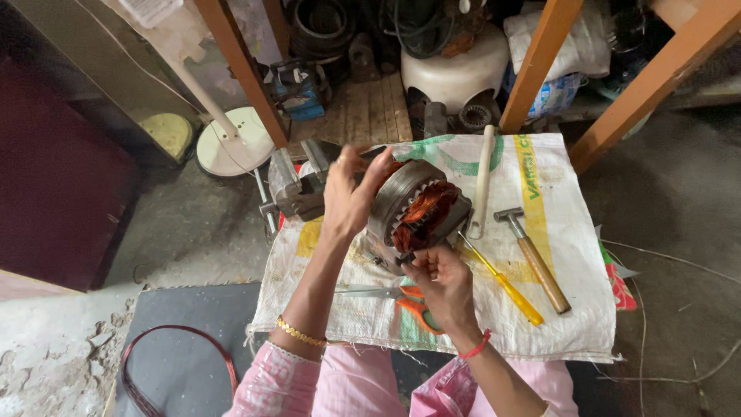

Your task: The person winds copper wire around a motor stator, using a yellow-handled tool to press the wire into slots. They rotate the stator and continue winding the wire by hand, ensuring it is seated properly in the slots.

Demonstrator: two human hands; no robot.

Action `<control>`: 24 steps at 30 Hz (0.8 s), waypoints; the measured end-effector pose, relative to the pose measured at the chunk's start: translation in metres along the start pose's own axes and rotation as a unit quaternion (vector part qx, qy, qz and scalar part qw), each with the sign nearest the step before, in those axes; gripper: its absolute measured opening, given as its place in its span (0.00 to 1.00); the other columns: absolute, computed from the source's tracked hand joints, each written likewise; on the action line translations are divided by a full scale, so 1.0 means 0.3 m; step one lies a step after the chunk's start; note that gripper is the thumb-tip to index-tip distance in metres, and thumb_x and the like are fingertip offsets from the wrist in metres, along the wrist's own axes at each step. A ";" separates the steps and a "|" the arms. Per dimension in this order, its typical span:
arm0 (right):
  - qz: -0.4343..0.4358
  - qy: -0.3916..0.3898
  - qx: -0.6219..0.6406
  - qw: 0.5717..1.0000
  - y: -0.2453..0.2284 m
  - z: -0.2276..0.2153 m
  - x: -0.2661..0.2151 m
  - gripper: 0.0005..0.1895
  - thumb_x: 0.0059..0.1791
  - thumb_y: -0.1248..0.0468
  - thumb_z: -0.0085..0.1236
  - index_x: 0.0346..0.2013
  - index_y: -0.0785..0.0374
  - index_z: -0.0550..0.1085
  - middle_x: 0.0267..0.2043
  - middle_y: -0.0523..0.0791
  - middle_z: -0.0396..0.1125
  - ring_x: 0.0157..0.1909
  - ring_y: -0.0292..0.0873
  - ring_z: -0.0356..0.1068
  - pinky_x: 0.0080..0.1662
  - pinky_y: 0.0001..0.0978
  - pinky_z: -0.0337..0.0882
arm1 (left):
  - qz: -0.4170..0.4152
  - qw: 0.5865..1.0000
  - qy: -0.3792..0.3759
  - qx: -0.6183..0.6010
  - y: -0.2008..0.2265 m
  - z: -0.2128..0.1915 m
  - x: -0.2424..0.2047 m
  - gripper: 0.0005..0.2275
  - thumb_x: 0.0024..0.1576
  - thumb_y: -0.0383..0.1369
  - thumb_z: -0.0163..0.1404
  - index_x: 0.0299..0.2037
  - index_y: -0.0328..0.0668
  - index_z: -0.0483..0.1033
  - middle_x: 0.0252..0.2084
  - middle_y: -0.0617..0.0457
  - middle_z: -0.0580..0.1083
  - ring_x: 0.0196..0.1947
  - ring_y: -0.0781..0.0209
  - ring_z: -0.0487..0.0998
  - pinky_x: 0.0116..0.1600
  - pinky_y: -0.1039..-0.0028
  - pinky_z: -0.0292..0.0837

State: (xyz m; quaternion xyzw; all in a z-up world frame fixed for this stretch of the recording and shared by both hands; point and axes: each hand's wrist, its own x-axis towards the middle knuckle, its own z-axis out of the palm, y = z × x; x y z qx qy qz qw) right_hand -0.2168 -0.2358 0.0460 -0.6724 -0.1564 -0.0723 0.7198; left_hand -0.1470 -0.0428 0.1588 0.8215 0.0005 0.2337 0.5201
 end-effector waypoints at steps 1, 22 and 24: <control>-0.006 0.001 -0.020 1.000 0.003 -0.002 0.008 0.08 0.47 0.70 0.65 0.39 0.66 0.76 0.34 0.44 0.73 0.35 0.35 0.73 0.38 0.27 0.75 | -0.007 0.995 0.032 0.093 0.063 -0.009 0.011 0.35 0.52 0.60 0.51 0.57 0.35 0.74 0.45 0.39 0.76 0.50 0.48 0.73 0.54 0.60 0.69; -0.066 0.036 -0.376 0.924 0.200 -0.215 -0.059 0.10 0.48 0.61 0.62 0.38 0.61 0.73 0.33 0.47 0.73 0.31 0.48 0.74 0.34 0.40 0.73 | -0.243 0.885 -0.352 -0.183 0.036 0.077 0.266 0.34 0.38 0.41 0.69 0.54 0.29 0.75 0.43 0.42 0.81 0.41 0.52 0.85 0.45 0.61 0.84; -0.074 0.038 -0.375 0.923 0.195 -0.216 -0.062 0.09 0.47 0.61 0.62 0.38 0.61 0.74 0.33 0.47 0.73 0.32 0.47 0.74 0.34 0.40 0.73 | -0.277 0.855 -0.351 -0.262 0.023 0.094 0.267 0.33 0.40 0.33 0.68 0.57 0.24 0.72 0.47 0.38 0.80 0.42 0.51 0.85 0.48 0.61 0.84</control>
